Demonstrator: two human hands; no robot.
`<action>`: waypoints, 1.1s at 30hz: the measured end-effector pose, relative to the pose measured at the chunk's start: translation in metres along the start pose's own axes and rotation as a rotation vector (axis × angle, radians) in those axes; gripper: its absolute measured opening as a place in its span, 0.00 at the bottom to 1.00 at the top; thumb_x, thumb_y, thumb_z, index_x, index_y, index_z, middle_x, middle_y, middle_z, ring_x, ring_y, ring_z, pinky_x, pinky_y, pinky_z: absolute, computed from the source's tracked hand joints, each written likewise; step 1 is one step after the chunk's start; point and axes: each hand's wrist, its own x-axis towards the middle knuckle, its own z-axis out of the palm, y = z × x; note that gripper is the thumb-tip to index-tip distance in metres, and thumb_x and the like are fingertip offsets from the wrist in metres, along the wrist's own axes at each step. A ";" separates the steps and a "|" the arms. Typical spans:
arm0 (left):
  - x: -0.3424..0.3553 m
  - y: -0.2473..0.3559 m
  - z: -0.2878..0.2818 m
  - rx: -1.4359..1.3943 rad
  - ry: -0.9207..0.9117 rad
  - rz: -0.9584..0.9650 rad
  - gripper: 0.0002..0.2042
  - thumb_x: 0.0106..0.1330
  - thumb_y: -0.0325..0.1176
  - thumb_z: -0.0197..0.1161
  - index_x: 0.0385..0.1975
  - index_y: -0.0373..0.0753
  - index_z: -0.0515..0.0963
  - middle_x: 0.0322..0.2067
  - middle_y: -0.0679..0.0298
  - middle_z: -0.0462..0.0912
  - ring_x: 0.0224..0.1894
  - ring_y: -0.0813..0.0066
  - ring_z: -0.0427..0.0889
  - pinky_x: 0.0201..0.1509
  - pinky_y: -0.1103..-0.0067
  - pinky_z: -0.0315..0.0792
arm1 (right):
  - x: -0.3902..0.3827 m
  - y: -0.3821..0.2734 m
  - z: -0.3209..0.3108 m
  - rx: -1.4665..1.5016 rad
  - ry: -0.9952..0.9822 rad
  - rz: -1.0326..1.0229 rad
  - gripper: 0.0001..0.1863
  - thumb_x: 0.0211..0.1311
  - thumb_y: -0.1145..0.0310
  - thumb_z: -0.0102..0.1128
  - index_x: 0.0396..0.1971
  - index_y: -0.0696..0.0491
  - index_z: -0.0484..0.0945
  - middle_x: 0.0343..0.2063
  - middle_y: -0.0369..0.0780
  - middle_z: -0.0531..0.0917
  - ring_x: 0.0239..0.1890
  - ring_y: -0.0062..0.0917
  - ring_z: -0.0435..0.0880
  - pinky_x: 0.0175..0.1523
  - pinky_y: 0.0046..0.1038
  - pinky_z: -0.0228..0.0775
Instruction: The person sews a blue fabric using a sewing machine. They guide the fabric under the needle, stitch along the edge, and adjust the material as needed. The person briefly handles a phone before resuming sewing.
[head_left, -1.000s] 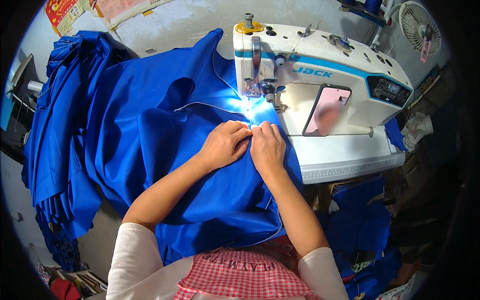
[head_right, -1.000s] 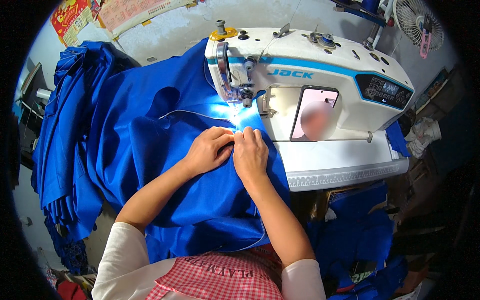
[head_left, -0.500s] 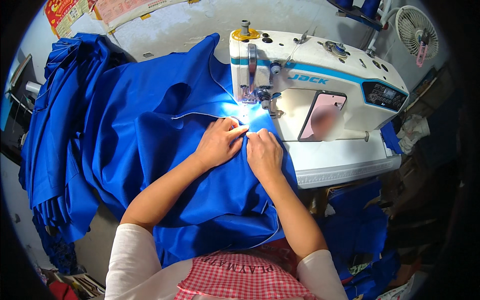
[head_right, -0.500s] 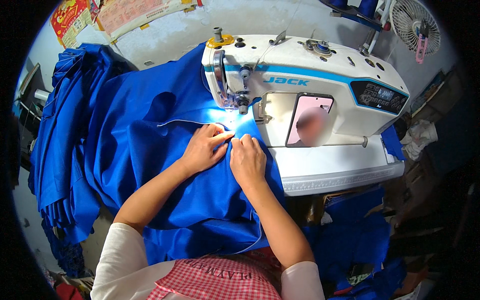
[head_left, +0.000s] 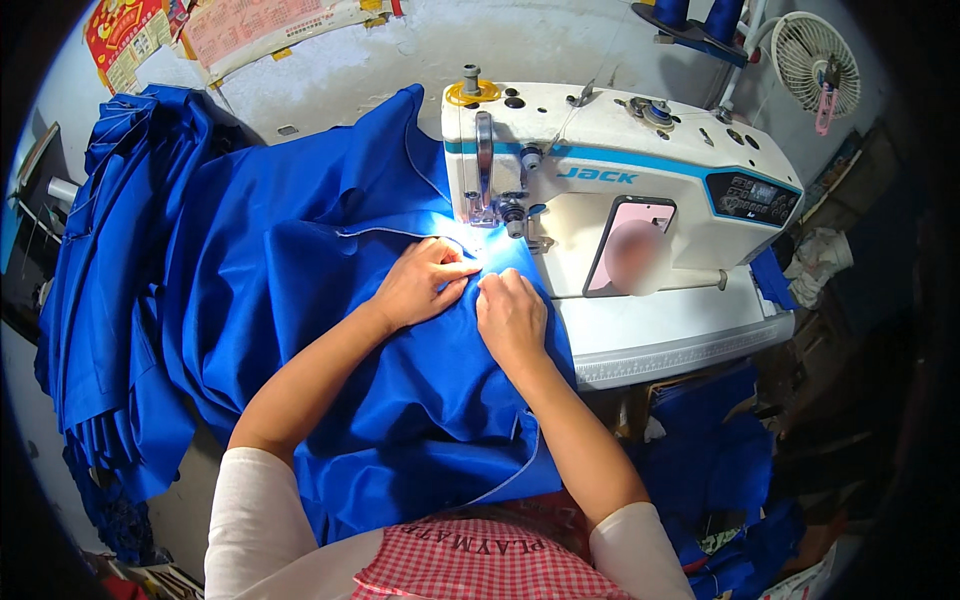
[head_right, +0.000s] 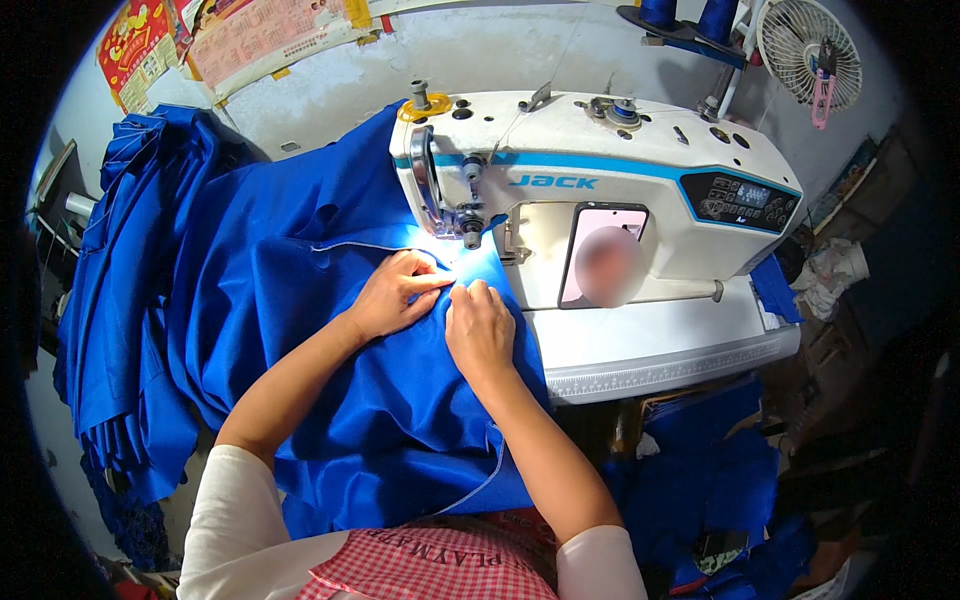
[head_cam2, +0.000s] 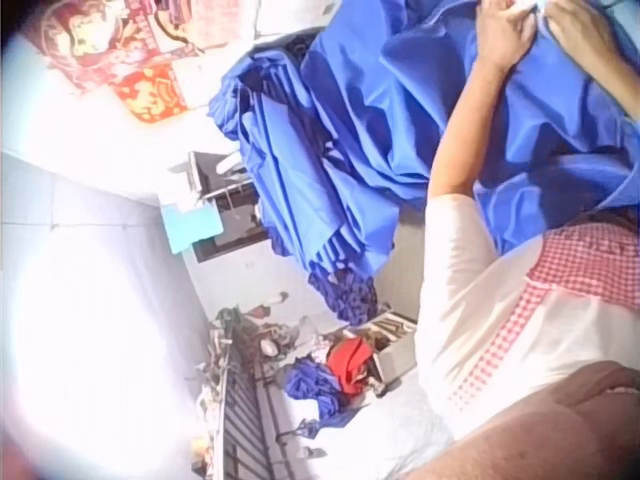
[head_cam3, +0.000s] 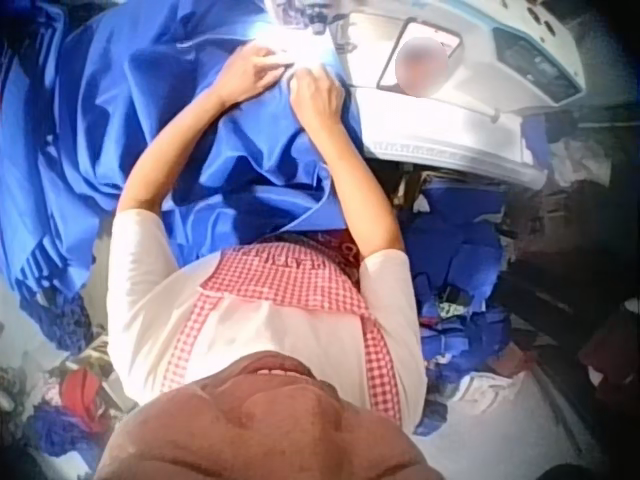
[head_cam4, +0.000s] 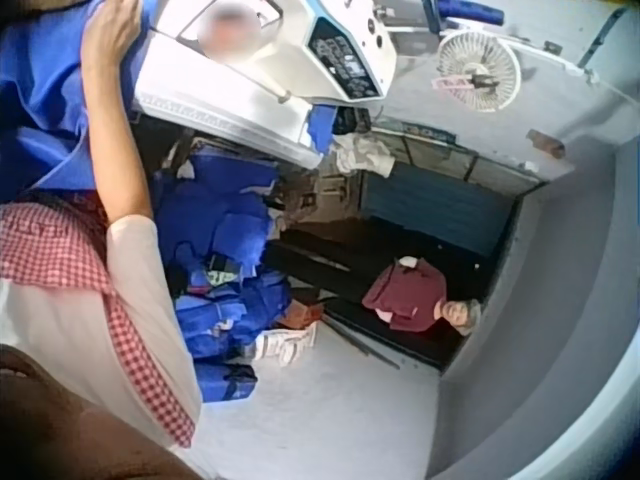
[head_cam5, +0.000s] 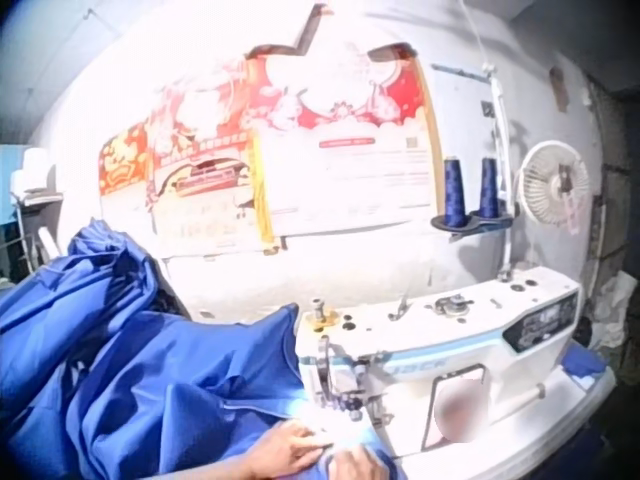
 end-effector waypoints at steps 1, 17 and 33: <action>0.002 -0.003 -0.001 -0.001 0.001 0.013 0.13 0.57 0.33 0.65 0.43 0.47 0.85 0.38 0.61 0.78 0.44 0.62 0.77 0.49 0.69 0.71 | 0.002 -0.001 0.000 -0.003 -0.001 0.008 0.03 0.55 0.72 0.63 0.29 0.53 0.77 0.27 0.42 0.76 0.33 0.39 0.79 0.38 0.39 0.73; -0.231 0.117 -0.058 0.453 0.197 -0.747 0.24 0.60 0.30 0.62 0.59 0.39 0.74 0.61 0.49 0.70 0.61 0.50 0.69 0.66 0.62 0.62 | -0.136 0.014 -0.123 0.461 -0.070 0.637 0.12 0.61 0.67 0.66 0.40 0.57 0.77 0.28 0.39 0.81 0.30 0.22 0.79 0.36 0.27 0.72; -0.017 -0.109 -0.007 0.480 0.152 -0.350 0.20 0.67 0.37 0.54 0.58 0.37 0.73 0.58 0.56 0.74 0.58 0.56 0.73 0.62 0.67 0.67 | -0.138 -0.024 -0.104 1.320 -0.135 0.844 0.17 0.68 0.63 0.60 0.49 0.59 0.78 0.40 0.31 0.80 0.40 0.14 0.73 0.49 0.18 0.66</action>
